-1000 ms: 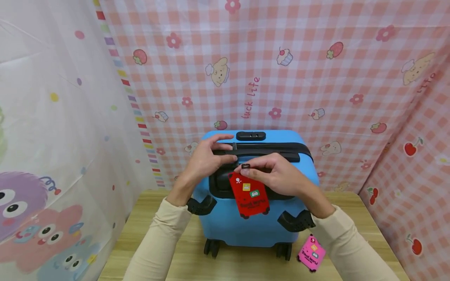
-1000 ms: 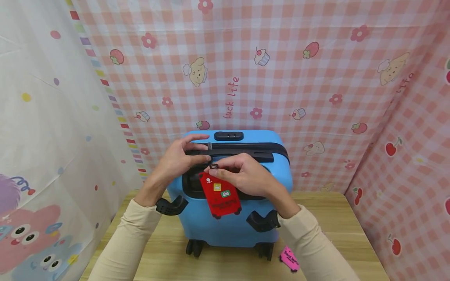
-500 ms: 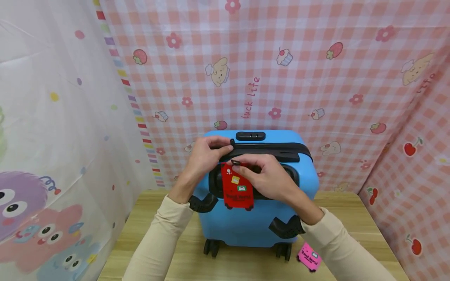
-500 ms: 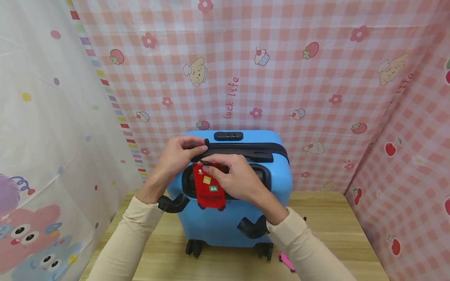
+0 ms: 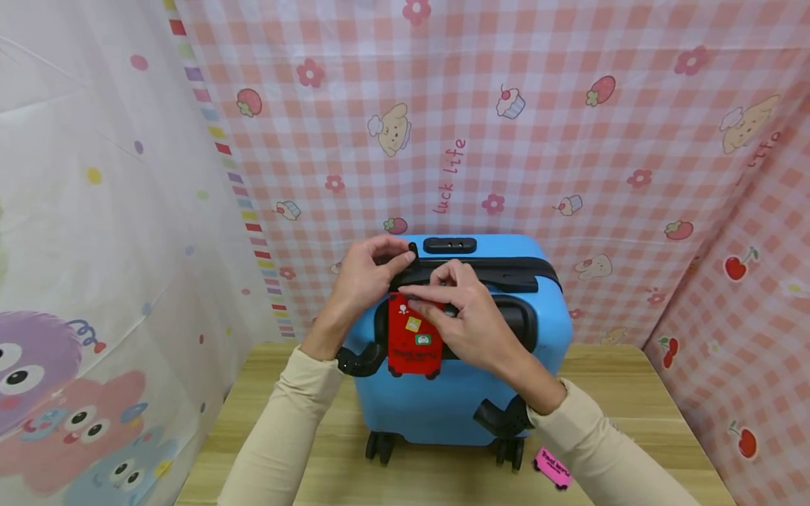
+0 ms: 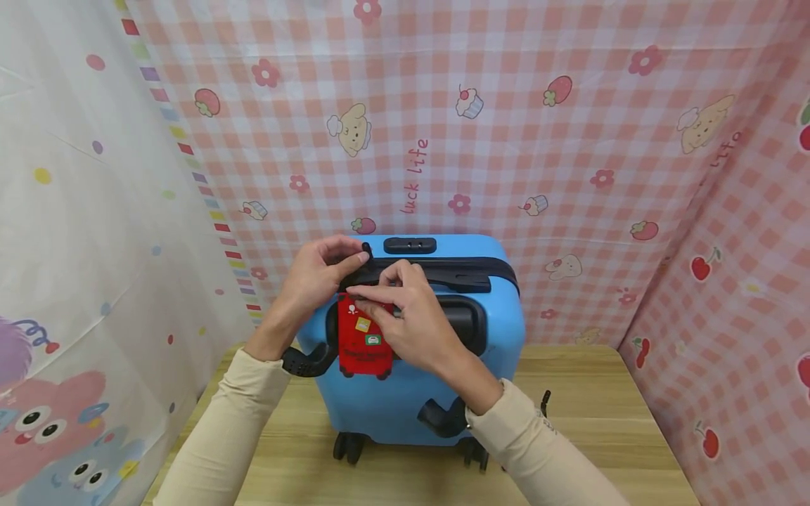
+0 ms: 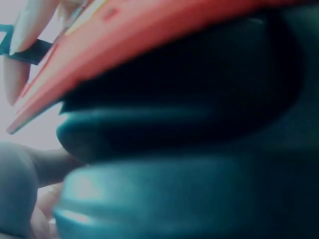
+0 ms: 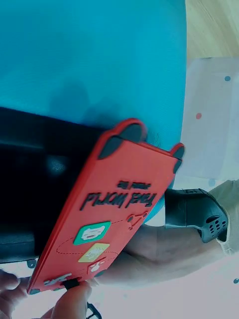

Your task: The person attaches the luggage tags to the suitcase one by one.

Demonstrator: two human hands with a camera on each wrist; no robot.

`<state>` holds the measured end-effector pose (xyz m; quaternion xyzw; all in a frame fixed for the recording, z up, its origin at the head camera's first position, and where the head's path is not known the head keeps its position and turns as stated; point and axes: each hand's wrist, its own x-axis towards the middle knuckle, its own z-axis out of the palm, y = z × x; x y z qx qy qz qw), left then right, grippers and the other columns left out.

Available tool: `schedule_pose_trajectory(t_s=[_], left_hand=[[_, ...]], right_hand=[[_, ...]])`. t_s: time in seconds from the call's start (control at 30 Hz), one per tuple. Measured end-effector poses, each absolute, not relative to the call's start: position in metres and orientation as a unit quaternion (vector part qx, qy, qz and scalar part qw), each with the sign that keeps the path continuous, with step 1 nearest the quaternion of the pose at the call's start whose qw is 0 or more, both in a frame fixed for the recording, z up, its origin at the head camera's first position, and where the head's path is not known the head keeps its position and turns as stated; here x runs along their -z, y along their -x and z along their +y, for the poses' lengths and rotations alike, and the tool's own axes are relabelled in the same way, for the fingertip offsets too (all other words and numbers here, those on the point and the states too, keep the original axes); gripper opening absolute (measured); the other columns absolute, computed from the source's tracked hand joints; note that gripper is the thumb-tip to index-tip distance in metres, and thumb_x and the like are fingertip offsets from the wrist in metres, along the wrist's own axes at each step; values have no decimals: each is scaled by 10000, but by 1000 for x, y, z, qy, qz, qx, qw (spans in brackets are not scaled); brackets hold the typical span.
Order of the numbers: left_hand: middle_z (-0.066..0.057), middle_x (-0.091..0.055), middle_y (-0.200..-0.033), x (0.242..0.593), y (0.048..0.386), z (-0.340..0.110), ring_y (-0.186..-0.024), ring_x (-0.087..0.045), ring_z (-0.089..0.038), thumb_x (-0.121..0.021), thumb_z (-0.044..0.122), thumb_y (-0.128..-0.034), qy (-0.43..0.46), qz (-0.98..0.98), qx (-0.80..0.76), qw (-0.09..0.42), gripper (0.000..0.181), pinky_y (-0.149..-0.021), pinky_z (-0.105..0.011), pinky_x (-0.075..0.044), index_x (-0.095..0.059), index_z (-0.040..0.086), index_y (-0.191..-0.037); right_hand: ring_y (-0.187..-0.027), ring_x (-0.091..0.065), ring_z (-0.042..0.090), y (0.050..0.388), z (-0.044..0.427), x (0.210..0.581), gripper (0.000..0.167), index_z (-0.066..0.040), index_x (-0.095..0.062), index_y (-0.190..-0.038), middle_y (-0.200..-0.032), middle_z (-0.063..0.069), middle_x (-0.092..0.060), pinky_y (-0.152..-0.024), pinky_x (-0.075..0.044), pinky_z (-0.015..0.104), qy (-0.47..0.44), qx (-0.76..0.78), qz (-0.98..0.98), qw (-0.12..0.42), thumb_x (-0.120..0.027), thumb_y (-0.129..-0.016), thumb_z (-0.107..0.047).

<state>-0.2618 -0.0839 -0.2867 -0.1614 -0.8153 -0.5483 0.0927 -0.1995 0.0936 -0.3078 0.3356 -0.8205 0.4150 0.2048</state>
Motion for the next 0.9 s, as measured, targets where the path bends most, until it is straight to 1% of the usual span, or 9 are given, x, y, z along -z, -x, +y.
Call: schedule_pose_trajectory(t_s=[0.1,0.2,0.33,0.47,0.53,0.63,0.73,0.8,0.9], left_hand=[[-108,-727,-1020,288,262,-84,-914,-666,-224,-671,140,-951,174,-810,552,95,146,-872,-353,-543,-712,36,-1046],[-98,-723,-1028,289,262,-85,-920,-662,-222,-660,149,-960,187,-805,555,96,153,-891,-358,-538,-703,48,-1066],[-86,-734,-1053,292,262,-86,-952,-682,-203,-637,156,-976,207,-793,567,81,159,-903,-364,-542,-676,69,-1103],[-101,-741,-1064,294,263,-87,-942,-702,-209,-602,144,-994,224,-775,589,55,174,-861,-369,-568,-640,67,-1145],[-111,-742,-1060,294,263,-88,-929,-703,-215,-601,136,-994,227,-767,598,49,185,-848,-363,-574,-633,65,-1161],[-114,-745,-1057,295,263,-88,-935,-707,-206,-618,122,-981,228,-763,603,51,198,-848,-345,-573,-639,69,-1171],[-115,-749,-1044,295,262,-89,-930,-716,-195,-643,107,-964,226,-764,602,56,198,-824,-328,-576,-657,71,-1158],[-124,-749,-1039,296,261,-90,-915,-722,-198,-652,95,-956,226,-763,602,60,200,-796,-326,-581,-668,59,-1153],[-134,-746,-1043,297,261,-90,-895,-727,-208,-657,98,-954,231,-762,602,61,197,-766,-331,-589,-679,47,-1144]], right_hand=[[-963,-400,171,200,93,308,238,-99,-759,-1146,-965,24,-459,-770,-365,352,-332,-413,-821,212,-698,-916,-89],[-984,-415,173,202,92,308,224,-69,-760,-1128,-965,26,-476,-781,-403,349,-329,-414,-820,220,-696,-914,-70],[-1008,-465,177,205,92,306,209,-35,-759,-1108,-989,40,-536,-784,-481,343,-336,-411,-815,233,-693,-910,-46],[-1025,-537,181,210,95,305,206,-37,-758,-1104,-1027,57,-630,-765,-541,333,-350,-415,-806,236,-693,-909,-41],[-999,-570,167,213,96,305,210,-51,-757,-1112,-1048,56,-672,-747,-547,321,-348,-422,-804,233,-698,-910,-55],[-870,-584,134,214,97,304,219,-76,-755,-1125,-1037,41,-707,-689,-515,287,-336,-437,-803,229,-703,-912,-77],[-724,-528,121,214,97,305,242,-95,-749,-1154,-924,22,-695,-616,-442,273,-324,-447,-803,222,-701,-918,-90],[-684,-516,119,213,96,306,267,-96,-734,-1189,-906,23,-698,-591,-426,266,-315,-457,-803,217,-695,-924,-96],[-667,-558,121,213,94,307,313,-70,-696,-1233,-902,45,-719,-585,-456,258,-294,-477,-799,217,-700,-921,-101]])
